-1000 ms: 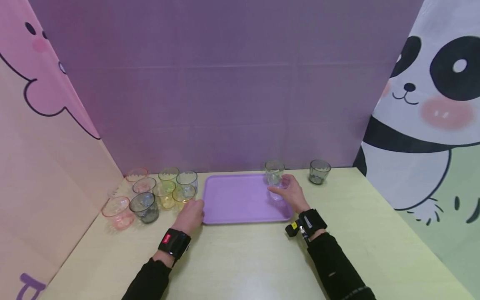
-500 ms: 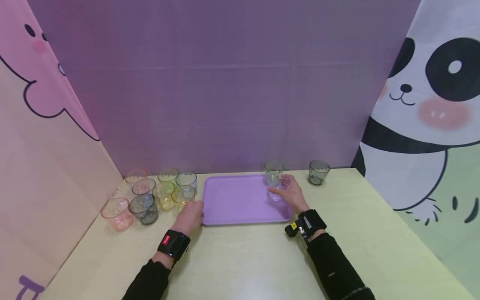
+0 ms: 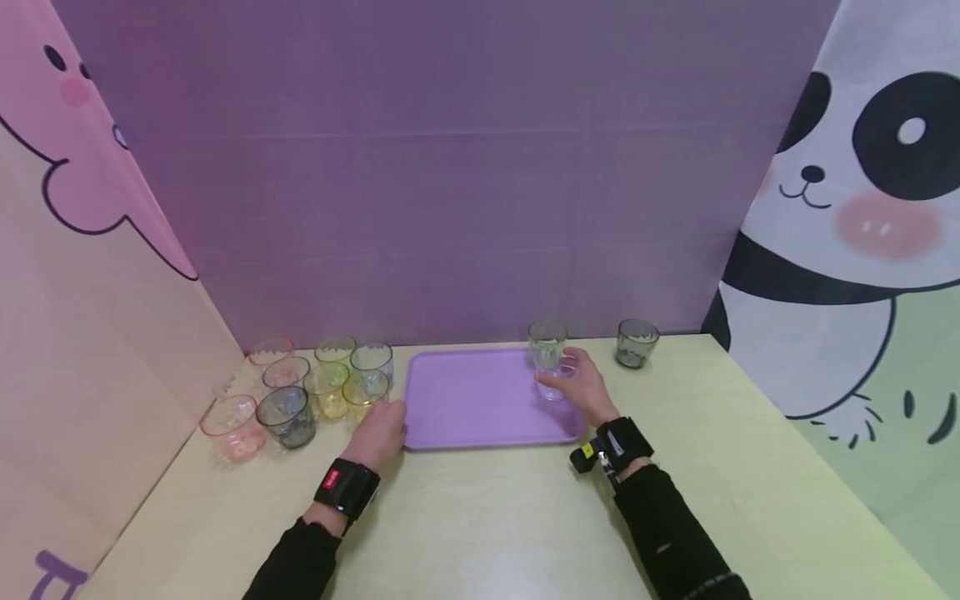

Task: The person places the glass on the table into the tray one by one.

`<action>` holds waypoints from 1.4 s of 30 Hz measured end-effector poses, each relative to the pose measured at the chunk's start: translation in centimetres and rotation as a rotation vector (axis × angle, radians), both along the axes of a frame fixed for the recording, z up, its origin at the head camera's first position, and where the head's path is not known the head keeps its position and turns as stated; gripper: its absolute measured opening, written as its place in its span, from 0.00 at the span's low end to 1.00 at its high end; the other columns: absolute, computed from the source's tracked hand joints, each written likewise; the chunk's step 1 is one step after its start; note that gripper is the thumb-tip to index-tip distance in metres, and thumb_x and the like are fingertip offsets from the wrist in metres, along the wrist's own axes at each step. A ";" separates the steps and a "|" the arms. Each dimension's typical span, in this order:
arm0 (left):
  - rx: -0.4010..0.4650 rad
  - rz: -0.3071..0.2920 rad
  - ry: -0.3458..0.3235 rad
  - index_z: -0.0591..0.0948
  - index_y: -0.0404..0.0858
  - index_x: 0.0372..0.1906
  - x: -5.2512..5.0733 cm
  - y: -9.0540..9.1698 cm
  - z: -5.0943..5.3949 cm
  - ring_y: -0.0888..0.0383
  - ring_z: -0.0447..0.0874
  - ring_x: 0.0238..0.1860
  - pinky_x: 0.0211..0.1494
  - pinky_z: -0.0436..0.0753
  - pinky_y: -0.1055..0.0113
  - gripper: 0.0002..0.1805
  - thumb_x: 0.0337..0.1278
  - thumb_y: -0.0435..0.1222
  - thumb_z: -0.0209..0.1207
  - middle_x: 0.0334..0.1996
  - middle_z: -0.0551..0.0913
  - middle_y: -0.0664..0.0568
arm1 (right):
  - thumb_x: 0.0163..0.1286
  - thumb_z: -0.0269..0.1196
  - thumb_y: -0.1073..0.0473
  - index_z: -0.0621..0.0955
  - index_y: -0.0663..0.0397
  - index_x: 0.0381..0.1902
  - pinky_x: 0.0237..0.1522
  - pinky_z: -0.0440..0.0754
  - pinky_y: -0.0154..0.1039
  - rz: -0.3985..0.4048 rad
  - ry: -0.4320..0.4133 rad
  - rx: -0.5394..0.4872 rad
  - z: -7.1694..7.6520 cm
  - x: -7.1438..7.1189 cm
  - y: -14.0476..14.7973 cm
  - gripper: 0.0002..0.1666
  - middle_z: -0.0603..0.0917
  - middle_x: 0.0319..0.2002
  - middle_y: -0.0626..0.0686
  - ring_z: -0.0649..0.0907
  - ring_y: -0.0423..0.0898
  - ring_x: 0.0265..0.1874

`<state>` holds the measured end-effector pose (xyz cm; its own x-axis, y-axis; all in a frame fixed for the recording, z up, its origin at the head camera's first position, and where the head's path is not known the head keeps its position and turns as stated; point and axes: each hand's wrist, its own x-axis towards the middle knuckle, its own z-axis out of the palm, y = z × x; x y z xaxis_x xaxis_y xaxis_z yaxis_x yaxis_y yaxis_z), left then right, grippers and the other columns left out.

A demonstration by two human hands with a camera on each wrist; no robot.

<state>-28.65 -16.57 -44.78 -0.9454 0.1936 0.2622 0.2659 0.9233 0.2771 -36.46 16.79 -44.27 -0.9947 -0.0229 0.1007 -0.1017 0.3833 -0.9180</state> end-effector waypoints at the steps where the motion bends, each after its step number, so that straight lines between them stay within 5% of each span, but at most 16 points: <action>1: 0.000 0.001 0.000 0.79 0.31 0.26 0.0 0.0 0.0 0.52 0.76 0.24 0.29 0.77 0.60 0.02 0.42 0.24 0.59 0.20 0.78 0.46 | 0.45 0.73 0.47 0.57 0.61 0.65 0.58 0.66 0.52 0.001 -0.002 0.007 0.0 0.0 0.0 0.56 0.66 0.60 0.66 0.68 0.59 0.58; 13: -0.004 0.003 0.007 0.79 0.31 0.25 -0.2 0.1 -0.1 0.53 0.76 0.24 0.27 0.76 0.60 0.02 0.42 0.24 0.59 0.20 0.78 0.46 | 0.44 0.72 0.41 0.53 0.60 0.68 0.60 0.64 0.51 0.005 -0.020 0.032 0.3 -0.1 0.6 0.62 0.63 0.63 0.64 0.66 0.58 0.61; 26: -0.015 -0.006 0.031 0.78 0.33 0.23 -0.3 -0.1 -0.1 0.51 0.76 0.22 0.27 0.75 0.59 0.03 0.41 0.24 0.58 0.18 0.77 0.46 | 0.53 0.64 0.37 0.60 0.62 0.66 0.61 0.64 0.50 -0.014 0.028 -0.057 1.6 -0.2 3.3 0.52 0.63 0.64 0.62 0.65 0.57 0.62; 34: 0.003 -0.005 -0.007 0.79 0.33 0.25 -0.3 0.0 0.0 0.54 0.74 0.22 0.27 0.75 0.61 0.04 0.42 0.23 0.57 0.19 0.76 0.48 | 0.60 0.61 0.44 0.67 0.62 0.62 0.57 0.69 0.47 -0.214 0.092 -0.124 1.8 -0.1 5.3 0.40 0.70 0.59 0.62 0.70 0.55 0.58; 42: -0.007 -0.011 0.006 0.78 0.33 0.24 -0.3 -0.1 0.0 0.54 0.73 0.22 0.26 0.75 0.61 0.03 0.42 0.24 0.57 0.18 0.75 0.48 | 0.60 0.62 0.50 0.70 0.58 0.60 0.55 0.70 0.46 -0.459 0.181 -0.075 1.7 -0.5 7.1 0.33 0.73 0.57 0.59 0.71 0.52 0.56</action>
<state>-28.93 -16.68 -44.80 -0.9417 0.2057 0.2661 0.2774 0.9224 0.2687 -36.99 23.92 -42.55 -0.8671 0.4268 0.2569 -0.0980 0.3594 -0.9280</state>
